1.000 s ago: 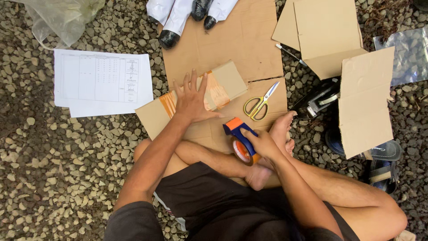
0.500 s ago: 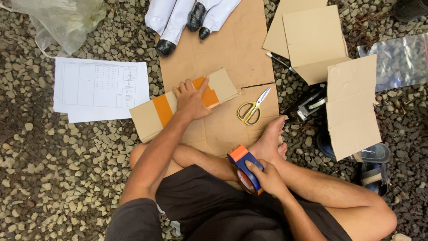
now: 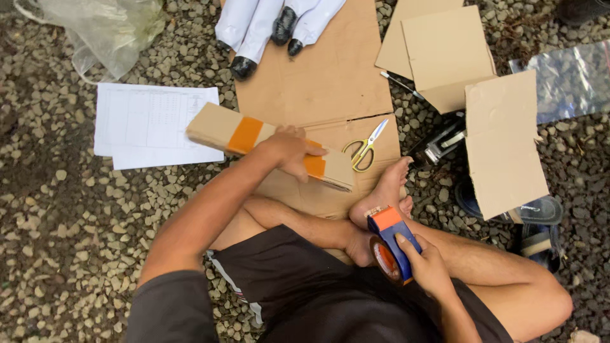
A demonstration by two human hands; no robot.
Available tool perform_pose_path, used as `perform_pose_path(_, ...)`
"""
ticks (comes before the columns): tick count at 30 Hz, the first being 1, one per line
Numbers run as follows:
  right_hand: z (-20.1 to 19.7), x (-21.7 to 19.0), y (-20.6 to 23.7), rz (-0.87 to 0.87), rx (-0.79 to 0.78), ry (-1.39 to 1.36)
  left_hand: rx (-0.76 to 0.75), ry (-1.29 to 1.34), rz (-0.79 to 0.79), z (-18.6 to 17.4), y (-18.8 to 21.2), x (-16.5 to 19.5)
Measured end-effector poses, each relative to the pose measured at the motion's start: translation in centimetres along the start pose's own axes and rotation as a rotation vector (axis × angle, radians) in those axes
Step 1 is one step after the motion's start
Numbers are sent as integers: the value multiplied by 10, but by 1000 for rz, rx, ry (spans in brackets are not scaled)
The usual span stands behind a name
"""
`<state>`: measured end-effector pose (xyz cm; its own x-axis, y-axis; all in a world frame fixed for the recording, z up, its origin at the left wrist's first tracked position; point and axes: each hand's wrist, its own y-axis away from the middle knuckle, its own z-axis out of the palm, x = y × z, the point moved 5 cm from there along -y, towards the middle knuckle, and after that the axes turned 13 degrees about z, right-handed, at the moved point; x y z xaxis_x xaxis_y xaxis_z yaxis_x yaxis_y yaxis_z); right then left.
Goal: The person assembles a small cardboard box by applying orange packing tape to seal the seams. They then use scissors to cut a separate piece of cardboard and trim it to fit the box, completing the assembly.
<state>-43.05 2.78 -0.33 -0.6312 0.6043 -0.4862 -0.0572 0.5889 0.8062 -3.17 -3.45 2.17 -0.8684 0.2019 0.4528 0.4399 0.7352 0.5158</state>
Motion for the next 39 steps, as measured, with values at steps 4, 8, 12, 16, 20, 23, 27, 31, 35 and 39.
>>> perform_pose_path(4,-3,9,-3,-2,36,48,-338,148,-31,31,-63,-10)
perform_pose_path(8,-6,22,-10,-13,10,-60,-369,267,36,47,-93,-16)
perform_pose_path(12,-1,29,-22,41,-5,-117,-329,261,116,60,-101,-21)
perform_pose_path(16,8,7,-23,-15,26,51,-197,120,129,64,-86,-23)
perform_pose_path(20,31,-48,-17,-228,-118,90,560,27,234,48,-22,-17)
perform_pose_path(23,48,-108,3,-752,-53,314,933,745,158,49,38,-26)
perform_pose_path(27,69,-164,21,-949,-124,417,908,1465,190,54,93,10)
perform_pose_path(31,81,-200,51,-1243,-179,417,974,1369,425,26,144,43)
perform_pose_path(35,85,-206,63,-1235,-193,435,942,1382,470,19,154,54)
perform_pose_path(39,88,-196,58,-1194,-173,454,1018,1404,352,36,142,53)
